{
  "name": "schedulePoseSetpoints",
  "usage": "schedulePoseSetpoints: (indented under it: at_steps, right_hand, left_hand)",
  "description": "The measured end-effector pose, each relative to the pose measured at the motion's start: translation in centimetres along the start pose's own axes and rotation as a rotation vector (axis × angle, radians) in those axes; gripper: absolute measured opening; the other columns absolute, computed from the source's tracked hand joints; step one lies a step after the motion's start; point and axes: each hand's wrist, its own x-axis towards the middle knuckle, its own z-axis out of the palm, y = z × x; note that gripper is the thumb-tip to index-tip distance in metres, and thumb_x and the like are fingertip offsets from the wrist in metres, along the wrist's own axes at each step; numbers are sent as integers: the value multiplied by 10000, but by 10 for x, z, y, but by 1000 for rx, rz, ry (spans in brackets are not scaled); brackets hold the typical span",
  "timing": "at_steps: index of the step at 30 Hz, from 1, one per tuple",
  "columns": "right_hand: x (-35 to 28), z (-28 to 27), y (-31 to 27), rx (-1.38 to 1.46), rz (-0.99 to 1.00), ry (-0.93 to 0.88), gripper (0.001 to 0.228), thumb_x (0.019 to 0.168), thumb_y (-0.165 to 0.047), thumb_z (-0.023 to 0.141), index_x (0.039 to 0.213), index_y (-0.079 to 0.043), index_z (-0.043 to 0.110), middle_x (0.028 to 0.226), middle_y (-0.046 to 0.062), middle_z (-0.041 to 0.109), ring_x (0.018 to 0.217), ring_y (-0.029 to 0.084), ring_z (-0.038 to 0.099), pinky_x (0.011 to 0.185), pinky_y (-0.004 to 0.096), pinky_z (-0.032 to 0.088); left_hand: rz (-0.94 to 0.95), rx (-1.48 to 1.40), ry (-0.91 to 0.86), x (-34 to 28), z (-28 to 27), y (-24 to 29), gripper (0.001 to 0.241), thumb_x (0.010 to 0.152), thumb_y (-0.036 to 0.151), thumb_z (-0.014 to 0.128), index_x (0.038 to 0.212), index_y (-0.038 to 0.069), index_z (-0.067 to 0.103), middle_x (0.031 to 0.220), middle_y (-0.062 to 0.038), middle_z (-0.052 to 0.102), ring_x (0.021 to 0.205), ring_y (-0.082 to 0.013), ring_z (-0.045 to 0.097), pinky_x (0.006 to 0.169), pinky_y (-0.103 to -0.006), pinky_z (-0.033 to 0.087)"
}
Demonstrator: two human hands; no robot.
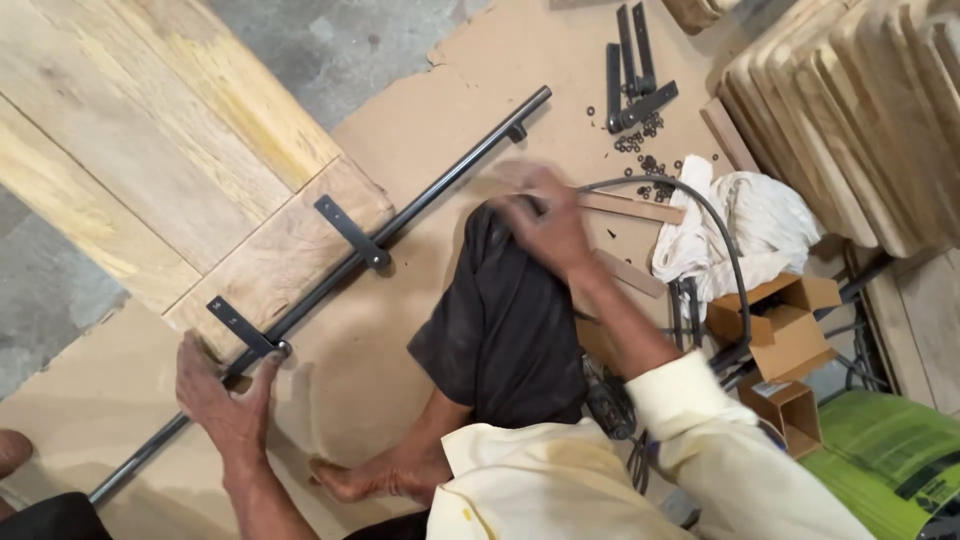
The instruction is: The person sits on the workshop floor assembling a wooden board with a black metal bar and flat metal brackets. They position the brackets over the bar, pick up small screws, and use a cordless drill to drive the screws, fastening the brackets to the board.
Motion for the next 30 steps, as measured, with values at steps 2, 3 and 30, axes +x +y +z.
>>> schedulePoseSetpoints:
  at_steps: [2,3,30]
  right_hand:
    - [7,-39,57,-40,71,115,282,961,-109,758,1238,-88,710,1252,118,722,1146,238,697,1009,387,584]
    - [9,-58,85,-78,152,215,222,992,-72,714,1214,-75,727,1202,132,731,1079,231,731,953,371,626]
    - [-134,-127,131,-494,435,-8,203,1053,-145,712,1235,-57,723,1189,181,656,1028,312,699,941,432,575]
  left_hand:
    - [0,15,76,6,5,14,1061,819,432,879,1646,-23,396,1629,-295,436,1518,-439,382,1245,-574,269]
    - [-16,32,139,5,6,21,984,869,381,877,1643,-15,416,1634,-269,452,1527,-419,395,1262,-564,276]
    - [49,-364,-35,-48,-70,188,322,909,40,759,1225,49,700,1160,-123,741,995,-246,753,858,-360,586]
